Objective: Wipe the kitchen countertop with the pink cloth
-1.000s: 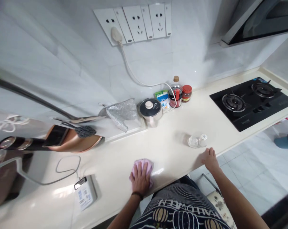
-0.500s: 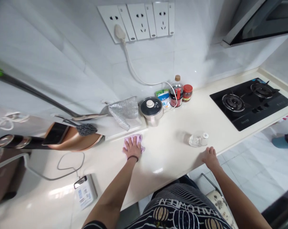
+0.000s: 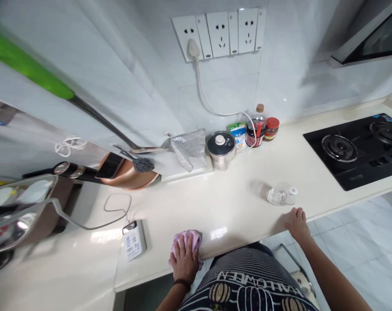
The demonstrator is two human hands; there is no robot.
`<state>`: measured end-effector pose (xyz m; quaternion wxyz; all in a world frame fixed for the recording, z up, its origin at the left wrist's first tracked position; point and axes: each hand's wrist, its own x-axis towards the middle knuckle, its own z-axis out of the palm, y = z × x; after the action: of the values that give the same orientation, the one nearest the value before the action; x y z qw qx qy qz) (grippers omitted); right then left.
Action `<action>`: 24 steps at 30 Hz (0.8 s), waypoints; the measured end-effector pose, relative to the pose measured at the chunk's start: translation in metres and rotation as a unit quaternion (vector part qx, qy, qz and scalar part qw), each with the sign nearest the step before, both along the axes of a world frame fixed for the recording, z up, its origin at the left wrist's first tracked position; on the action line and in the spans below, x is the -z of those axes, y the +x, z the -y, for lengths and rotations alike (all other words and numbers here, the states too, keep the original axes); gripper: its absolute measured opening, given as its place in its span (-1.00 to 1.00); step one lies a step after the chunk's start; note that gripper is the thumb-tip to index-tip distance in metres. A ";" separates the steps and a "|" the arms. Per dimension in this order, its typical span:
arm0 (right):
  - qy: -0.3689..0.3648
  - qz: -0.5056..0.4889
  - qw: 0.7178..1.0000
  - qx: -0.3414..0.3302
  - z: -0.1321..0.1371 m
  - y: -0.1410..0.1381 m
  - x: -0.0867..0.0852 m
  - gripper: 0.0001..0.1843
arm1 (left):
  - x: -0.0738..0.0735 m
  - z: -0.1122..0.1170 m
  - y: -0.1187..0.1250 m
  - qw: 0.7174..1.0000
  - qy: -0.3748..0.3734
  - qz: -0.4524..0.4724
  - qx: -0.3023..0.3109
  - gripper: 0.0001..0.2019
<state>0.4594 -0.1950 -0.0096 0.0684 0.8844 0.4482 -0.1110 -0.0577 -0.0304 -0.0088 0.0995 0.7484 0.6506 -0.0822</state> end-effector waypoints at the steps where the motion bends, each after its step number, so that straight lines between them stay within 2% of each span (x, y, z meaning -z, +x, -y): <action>1: 0.005 -0.006 1.000 0.007 0.000 0.000 0.000 -0.19 | 0.000 -0.006 0.002 1.000 -0.003 0.007 0.001 -0.39; 4: 0.009 -0.016 0.999 0.031 0.001 -0.002 0.000 -0.19 | -0.010 -0.047 0.020 0.999 -0.001 0.047 0.002 -0.38; 8: 0.010 -0.011 0.999 0.029 0.002 -0.002 -0.002 -0.20 | -0.028 -0.132 0.054 0.991 0.016 0.129 0.011 -0.42; 11: 0.008 -0.013 0.999 0.030 0.001 -0.002 -0.002 -0.17 | -0.036 -0.195 0.074 0.985 0.022 0.169 0.018 -0.45; 14: -0.008 -0.017 0.999 0.047 -0.001 -0.003 -0.003 -0.13 | -0.037 -0.241 0.081 0.983 0.027 0.183 0.014 -0.48; 16: -0.024 -0.021 0.997 0.064 -0.003 -0.003 -0.004 -0.11 | -0.038 -0.258 0.072 0.983 0.036 0.181 -0.015 -0.50; 18: -0.031 -0.028 0.996 0.073 -0.004 -0.004 -0.005 -0.11 | -0.038 -0.263 0.054 0.982 0.052 0.168 -0.063 -0.49; 22: -0.022 -0.033 0.998 0.057 -0.005 -0.003 -0.007 -0.12 | -0.039 -0.251 0.012 0.974 0.086 0.141 -0.154 -0.47; 24: -0.028 -0.030 0.998 0.051 -0.005 -0.002 -0.009 -0.13 | -0.039 -0.243 0.006 0.969 0.101 0.136 -0.181 -0.47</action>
<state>0.4570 -0.1895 -0.0008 0.0739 0.9000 0.4012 -0.1538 -0.0515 0.2124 0.0299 0.1243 0.6284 0.7607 0.1053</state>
